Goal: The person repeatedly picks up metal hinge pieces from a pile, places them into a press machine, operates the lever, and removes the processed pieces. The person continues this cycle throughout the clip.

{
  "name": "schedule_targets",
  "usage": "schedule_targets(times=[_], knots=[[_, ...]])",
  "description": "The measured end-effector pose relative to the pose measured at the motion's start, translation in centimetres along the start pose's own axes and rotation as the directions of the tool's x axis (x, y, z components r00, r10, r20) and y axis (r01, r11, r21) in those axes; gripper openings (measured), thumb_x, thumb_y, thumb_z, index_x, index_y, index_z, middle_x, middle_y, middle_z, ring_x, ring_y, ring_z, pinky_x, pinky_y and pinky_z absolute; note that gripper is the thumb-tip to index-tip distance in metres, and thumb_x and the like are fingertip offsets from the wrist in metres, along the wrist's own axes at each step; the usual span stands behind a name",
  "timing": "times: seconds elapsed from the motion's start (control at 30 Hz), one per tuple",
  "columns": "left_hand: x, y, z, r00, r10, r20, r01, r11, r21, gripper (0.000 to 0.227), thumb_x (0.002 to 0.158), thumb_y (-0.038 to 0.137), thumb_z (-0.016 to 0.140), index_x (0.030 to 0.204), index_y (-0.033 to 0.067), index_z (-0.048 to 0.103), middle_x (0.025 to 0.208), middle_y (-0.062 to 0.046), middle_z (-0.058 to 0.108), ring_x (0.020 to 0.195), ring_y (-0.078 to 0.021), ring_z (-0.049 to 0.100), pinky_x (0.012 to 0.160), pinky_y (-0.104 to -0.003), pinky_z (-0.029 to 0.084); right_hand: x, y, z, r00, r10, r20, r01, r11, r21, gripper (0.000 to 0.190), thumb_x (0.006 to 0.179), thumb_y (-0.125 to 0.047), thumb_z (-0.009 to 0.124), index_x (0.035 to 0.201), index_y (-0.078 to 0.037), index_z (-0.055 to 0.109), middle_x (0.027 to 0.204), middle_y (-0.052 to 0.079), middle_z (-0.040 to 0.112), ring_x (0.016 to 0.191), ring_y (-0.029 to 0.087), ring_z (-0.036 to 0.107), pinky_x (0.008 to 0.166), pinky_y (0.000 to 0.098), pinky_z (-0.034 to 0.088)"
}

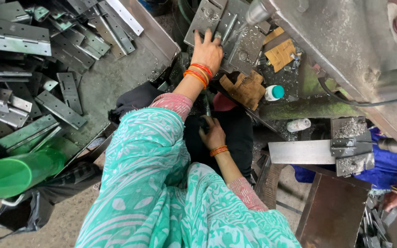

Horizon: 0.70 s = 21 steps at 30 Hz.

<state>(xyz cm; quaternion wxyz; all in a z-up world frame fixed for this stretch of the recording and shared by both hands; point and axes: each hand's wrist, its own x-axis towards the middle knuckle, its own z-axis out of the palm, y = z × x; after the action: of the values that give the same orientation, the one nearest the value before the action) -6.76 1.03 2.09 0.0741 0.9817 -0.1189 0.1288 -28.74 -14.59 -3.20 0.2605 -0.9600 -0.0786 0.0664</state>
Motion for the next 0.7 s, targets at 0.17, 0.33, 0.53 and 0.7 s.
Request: schedule_targets(times=[0.17, 0.33, 0.53, 0.7], knots=[[-0.4, 0.5, 0.4, 1.0, -0.018, -0.003, 0.018, 0.998, -0.063, 0.028, 0.096, 0.021, 0.056, 0.11, 0.0091, 0.078, 0.138, -0.009, 0.061, 0.142, -0.0402, 0.036, 0.113, -0.073, 0.022, 0.1, 0.6, -0.4, 0.998, -0.006, 0.07, 0.009, 0.999, -0.031, 0.049, 0.084, -0.022, 0.075, 0.131, -0.024, 0.062, 0.115, 0.015, 0.065, 0.097, 0.039, 0.069, 0.08, 0.0478, 0.057], [0.7, 0.9, 1.1, 0.998, -0.034, 0.049, 0.036, 0.998, -0.047, 0.03, 0.093, 0.021, 0.057, 0.112, 0.0088, 0.077, 0.137, -0.007, 0.062, 0.142, -0.0397, 0.036, 0.113, -0.072, 0.022, 2.7, 0.4, -4.6, 0.988, -0.064, 0.138, 0.076, 0.994, -0.084, 0.059, 0.079, -0.024, 0.075, 0.133, -0.009, 0.058, 0.116, 0.021, 0.067, 0.106, 0.042, 0.067, 0.088, 0.0482, 0.055], [3.9, 1.2, 1.9, 0.998, -0.055, 0.018, 0.056, 0.996, -0.066, 0.032, 0.091, 0.021, 0.057, 0.113, 0.009, 0.077, 0.14, -0.005, 0.06, 0.142, -0.0377, 0.034, 0.113, -0.073, 0.02, 4.2, 1.0, -5.4, 0.983, -0.134, 0.127, 0.148, 0.983, -0.111, 0.052, 0.081, -0.027, 0.076, 0.127, -0.008, 0.061, 0.113, 0.02, 0.069, 0.106, 0.042, 0.067, 0.092, 0.0473, 0.055], [3.3, 1.1, 1.8, 0.994, -0.03, 0.105, 0.038, 0.996, -0.076, 0.03, 0.097, 0.021, 0.055, 0.115, 0.0114, 0.077, 0.143, -0.005, 0.059, 0.148, -0.0381, 0.031, 0.115, -0.074, 0.017, 0.0, 0.2, -0.5, 1.0, -0.017, 0.01, 0.017, 0.999, 0.035, 0.049, 0.079, -0.023, 0.075, 0.127, -0.024, 0.064, 0.111, 0.017, 0.066, 0.097, 0.04, 0.068, 0.08, 0.0487, 0.057]])
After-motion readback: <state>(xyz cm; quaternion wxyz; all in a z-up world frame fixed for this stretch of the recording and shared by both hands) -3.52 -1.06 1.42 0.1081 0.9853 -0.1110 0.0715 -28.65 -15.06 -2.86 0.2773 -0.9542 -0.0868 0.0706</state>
